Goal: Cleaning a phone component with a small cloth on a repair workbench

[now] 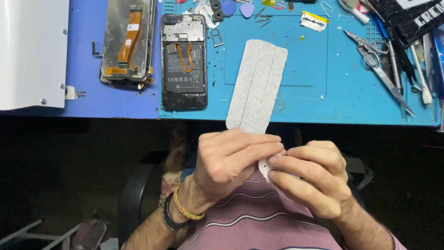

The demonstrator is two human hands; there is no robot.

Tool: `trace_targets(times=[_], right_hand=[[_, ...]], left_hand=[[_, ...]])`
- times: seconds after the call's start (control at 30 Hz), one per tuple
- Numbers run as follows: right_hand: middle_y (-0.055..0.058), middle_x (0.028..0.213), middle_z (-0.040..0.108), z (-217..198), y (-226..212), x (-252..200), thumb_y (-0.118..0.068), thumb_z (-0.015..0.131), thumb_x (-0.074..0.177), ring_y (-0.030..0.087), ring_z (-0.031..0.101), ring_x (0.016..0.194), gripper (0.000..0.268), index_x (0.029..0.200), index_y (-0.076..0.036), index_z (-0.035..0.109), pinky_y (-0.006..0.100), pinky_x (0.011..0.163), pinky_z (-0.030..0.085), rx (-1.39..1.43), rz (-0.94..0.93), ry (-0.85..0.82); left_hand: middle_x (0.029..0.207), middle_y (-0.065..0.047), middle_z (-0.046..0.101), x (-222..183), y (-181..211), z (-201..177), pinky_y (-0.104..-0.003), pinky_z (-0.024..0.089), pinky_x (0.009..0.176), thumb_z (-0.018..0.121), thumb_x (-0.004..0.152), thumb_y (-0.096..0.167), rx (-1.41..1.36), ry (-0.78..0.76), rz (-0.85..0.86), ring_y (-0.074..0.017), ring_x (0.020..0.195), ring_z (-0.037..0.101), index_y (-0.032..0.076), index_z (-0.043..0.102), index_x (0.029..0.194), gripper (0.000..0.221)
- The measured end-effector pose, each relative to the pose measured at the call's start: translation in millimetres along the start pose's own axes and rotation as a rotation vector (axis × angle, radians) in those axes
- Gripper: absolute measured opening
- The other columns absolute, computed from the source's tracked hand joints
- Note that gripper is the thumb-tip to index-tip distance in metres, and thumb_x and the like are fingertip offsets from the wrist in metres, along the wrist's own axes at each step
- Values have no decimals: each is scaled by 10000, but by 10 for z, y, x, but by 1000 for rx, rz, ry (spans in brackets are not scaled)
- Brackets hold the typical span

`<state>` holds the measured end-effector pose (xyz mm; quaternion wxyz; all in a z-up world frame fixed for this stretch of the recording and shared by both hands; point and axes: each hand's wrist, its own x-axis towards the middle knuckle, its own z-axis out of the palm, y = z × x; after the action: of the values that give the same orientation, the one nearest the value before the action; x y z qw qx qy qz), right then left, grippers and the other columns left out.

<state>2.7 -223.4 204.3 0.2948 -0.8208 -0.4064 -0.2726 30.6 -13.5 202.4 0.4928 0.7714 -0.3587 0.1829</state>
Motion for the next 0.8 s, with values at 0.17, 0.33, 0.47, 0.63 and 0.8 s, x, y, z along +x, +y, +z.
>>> trace_targets(times=[0.17, 0.33, 0.47, 0.63, 0.8], right_hand=[[257, 985, 725, 53, 170, -126, 0, 650, 981, 310, 730, 787, 53, 1000, 34, 614, 379, 694, 635, 59, 101, 195], [311, 1015, 718, -60, 487, -203, 138, 735, 985, 386, 760, 843, 93, 1009, 74, 673, 435, 732, 650, -110, 118, 227], [236, 999, 786, -71, 719, -223, 102, 727, 1020, 330, 752, 791, 109, 960, 11, 722, 423, 644, 509, -270, -15, 121], [213, 1095, 796, -63, 891, -287, 157, 730, 1068, 378, 720, 826, 176, 1036, -1, 658, 474, 733, 494, -315, 132, 84], [259, 1107, 779, 10, 894, -290, 199, 794, 1023, 366, 765, 971, 184, 1030, 67, 666, 410, 880, 572, -231, 308, 178]], left_hand=[[1117, -81, 784, -53, -4, -117, -297, 561, 740, 732, 1004, 26, 186, 117, -65, -190, 820, 742, 42, 761, 1090, 93], [1177, -107, 751, -141, -176, -253, -354, 544, 935, 773, 997, 76, 413, 85, -43, -276, 980, 660, 2, 723, 1165, 189], [1262, -172, 692, -21, -178, -195, -426, 539, 985, 755, 1028, 193, 511, -29, -57, -349, 1073, 624, -19, 685, 1237, 306], [1326, -193, 596, 311, -198, -16, -460, 508, 1026, 763, 1015, 332, 521, -86, -223, -357, 1099, 584, -41, 538, 1386, 572], [1443, -80, 542, 551, -391, 328, -353, 470, 752, 715, 814, 932, 1157, -262, -324, -246, 923, 532, 83, 386, 1555, 1174]])
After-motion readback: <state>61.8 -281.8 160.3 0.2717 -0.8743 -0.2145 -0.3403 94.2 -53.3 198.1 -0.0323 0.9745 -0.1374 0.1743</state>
